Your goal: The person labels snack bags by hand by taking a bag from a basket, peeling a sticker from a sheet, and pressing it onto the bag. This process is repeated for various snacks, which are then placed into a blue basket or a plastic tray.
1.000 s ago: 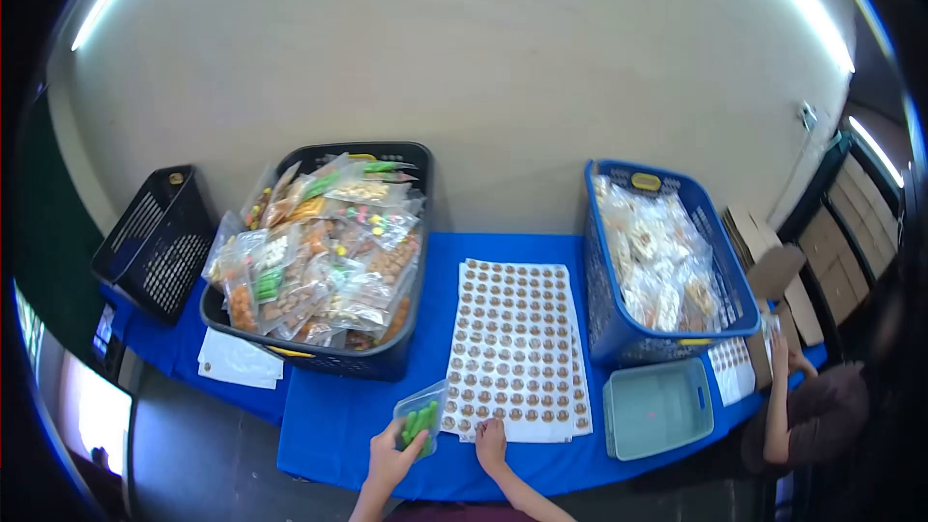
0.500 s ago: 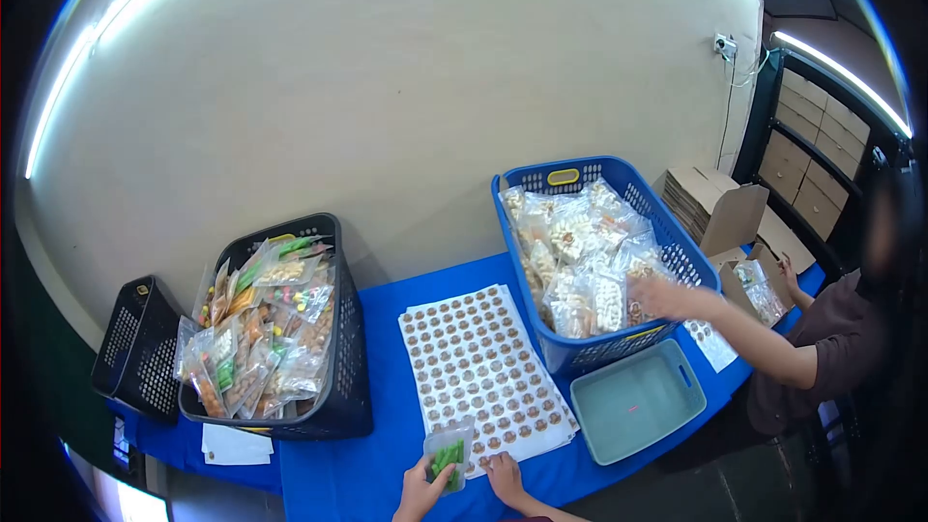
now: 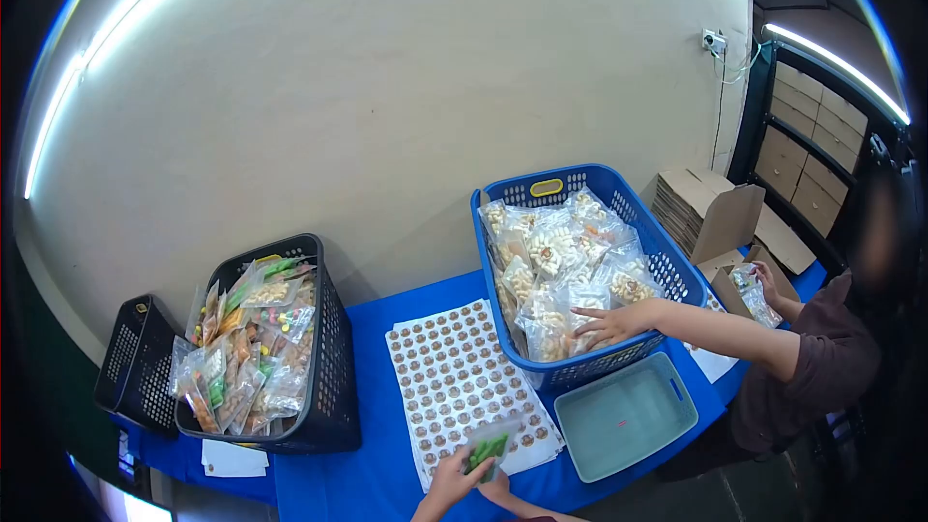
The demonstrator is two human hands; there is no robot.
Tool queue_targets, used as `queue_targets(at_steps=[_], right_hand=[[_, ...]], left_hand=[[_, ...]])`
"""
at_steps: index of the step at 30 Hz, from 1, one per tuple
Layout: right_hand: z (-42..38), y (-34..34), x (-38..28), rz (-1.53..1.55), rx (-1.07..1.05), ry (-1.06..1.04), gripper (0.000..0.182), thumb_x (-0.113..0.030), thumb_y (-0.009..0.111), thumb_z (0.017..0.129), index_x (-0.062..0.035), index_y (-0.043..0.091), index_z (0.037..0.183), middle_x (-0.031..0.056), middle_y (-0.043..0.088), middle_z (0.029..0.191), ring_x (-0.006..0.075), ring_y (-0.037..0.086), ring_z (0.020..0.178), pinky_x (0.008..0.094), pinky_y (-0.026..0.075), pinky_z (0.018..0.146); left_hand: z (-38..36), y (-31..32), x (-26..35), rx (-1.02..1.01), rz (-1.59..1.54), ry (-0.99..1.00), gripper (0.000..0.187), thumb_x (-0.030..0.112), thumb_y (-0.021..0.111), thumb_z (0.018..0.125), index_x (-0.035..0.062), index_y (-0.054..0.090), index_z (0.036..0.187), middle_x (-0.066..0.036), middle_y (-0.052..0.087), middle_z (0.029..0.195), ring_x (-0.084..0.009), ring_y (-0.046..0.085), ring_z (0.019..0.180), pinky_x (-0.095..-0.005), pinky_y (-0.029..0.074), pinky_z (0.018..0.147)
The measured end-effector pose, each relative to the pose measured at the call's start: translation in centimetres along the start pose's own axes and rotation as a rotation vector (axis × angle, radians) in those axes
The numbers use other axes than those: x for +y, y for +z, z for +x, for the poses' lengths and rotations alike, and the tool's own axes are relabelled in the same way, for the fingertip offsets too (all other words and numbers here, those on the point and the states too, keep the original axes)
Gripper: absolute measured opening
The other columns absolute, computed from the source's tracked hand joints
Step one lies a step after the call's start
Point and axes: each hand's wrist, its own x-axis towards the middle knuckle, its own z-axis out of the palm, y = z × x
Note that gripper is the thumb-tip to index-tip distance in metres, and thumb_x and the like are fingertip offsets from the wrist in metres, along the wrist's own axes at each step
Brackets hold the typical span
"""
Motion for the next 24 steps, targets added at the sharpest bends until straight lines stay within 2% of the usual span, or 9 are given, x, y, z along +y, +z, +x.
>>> queue_targets(at_steps=[2,6,7,9,12,15,17,19,24], right_hand=[[0.0,-0.2,0.7,-0.065,-0.190,0.067,0.018,-0.022,0.057,0.072,-0.0090,0.063,0.082,0.0126,0.061,0.079,0.0317,0.058,0.069,0.0422,0.045,0.063],[-0.6,-3.3,-1.8,0.011,-0.194,-0.104,0.020,-0.026,0.059,0.070,-0.0072,0.063,0.064,0.0126,0.060,0.066,0.0285,0.058,0.066,0.0395,0.046,0.059],[-0.8,-5.5,-3.2,0.244,-0.345,0.025,0.021,-0.025,0.057,0.071,-0.0060,0.063,0.063,0.0140,0.059,0.063,0.0263,0.058,0.063,0.0365,0.045,0.058],[-0.3,-4.0,-0.2,0.423,-0.634,0.087,0.024,-0.023,0.051,0.082,-0.0020,0.062,0.082,0.0079,0.064,0.080,0.0182,0.060,0.075,0.0306,0.046,0.068],[-0.4,-8.3,-1.1,0.930,-0.695,0.649,0.024,-0.026,0.053,0.081,-0.0057,0.061,0.090,0.0053,0.063,0.091,0.0147,0.058,0.083,0.0293,0.043,0.073],[0.1,-16.2,-4.1,1.089,-0.804,0.624,0.022,-0.022,0.053,0.085,-0.0060,0.056,0.100,0.0020,0.059,0.102,0.0128,0.054,0.091,0.0293,0.042,0.077],[0.6,-20.3,-3.3,1.219,-0.713,0.582,0.015,-0.014,0.054,0.085,-0.0053,0.057,0.097,0.0052,0.059,0.098,0.0126,0.054,0.082,0.0275,0.043,0.075],[1.3,-24.7,-1.8,1.374,-0.581,0.405,0.013,-0.010,0.056,0.083,-0.0047,0.057,0.095,0.0080,0.059,0.097,0.0112,0.053,0.077,0.0248,0.042,0.072],[1.9,-36.6,-6.1,1.354,-0.193,0.145,0.008,-0.002,0.056,0.080,-0.0032,0.055,0.088,0.0075,0.058,0.087,0.0121,0.053,0.070,0.0240,0.044,0.068]], left_hand=[[-0.7,-1.3,0.3,0.019,0.027,-0.096,0.036,0.028,0.064,0.077,0.0008,0.057,0.099,-0.016,0.063,0.079,-0.0231,0.063,0.068,-0.0300,0.047,0.061],[-1.4,-2.8,-1.3,0.221,0.176,-0.053,0.035,0.026,0.067,0.075,-0.0018,0.058,0.094,-0.016,0.063,0.076,-0.0214,0.063,0.067,-0.0298,0.047,0.059],[-1.0,-2.6,-1.2,0.274,0.113,-0.040,0.035,0.024,0.068,0.074,-0.0024,0.058,0.094,-0.016,0.063,0.076,-0.0199,0.063,0.068,-0.0293,0.047,0.059],[-1.6,-2.4,-1.3,0.350,0.003,-0.037,0.035,0.021,0.069,0.072,-0.0037,0.058,0.094,-0.015,0.063,0.075,-0.0167,0.063,0.068,-0.0283,0.047,0.060],[-1.6,-0.5,-0.4,0.371,-0.285,-0.102,0.033,0.013,0.067,0.076,-0.0060,0.056,0.100,-0.011,0.063,0.085,-0.0119,0.060,0.074,-0.0253,0.047,0.065],[-1.2,1.0,1.7,0.344,-0.493,-0.144,0.034,0.009,0.063,0.080,-0.0066,0.051,0.108,-0.009,0.060,0.095,-0.0120,0.057,0.082,-0.0238,0.046,0.071],[-1.2,2.3,2.3,0.333,-0.551,-0.168,0.036,0.010,0.063,0.080,-0.0062,0.050,0.110,-0.009,0.060,0.096,-0.0122,0.057,0.083,-0.0235,0.046,0.071],[-1.2,3.7,2.9,0.329,-0.588,-0.158,0.040,0.010,0.062,0.081,-0.0061,0.045,0.113,-0.009,0.058,0.097,-0.0126,0.057,0.083,-0.0238,0.046,0.071],[-0.7,7.6,5.0,0.259,-0.716,-0.133,0.047,0.012,0.060,0.082,-0.0034,0.035,0.120,-0.010,0.057,0.092,-0.0113,0.056,0.078,-0.0228,0.045,0.065]])
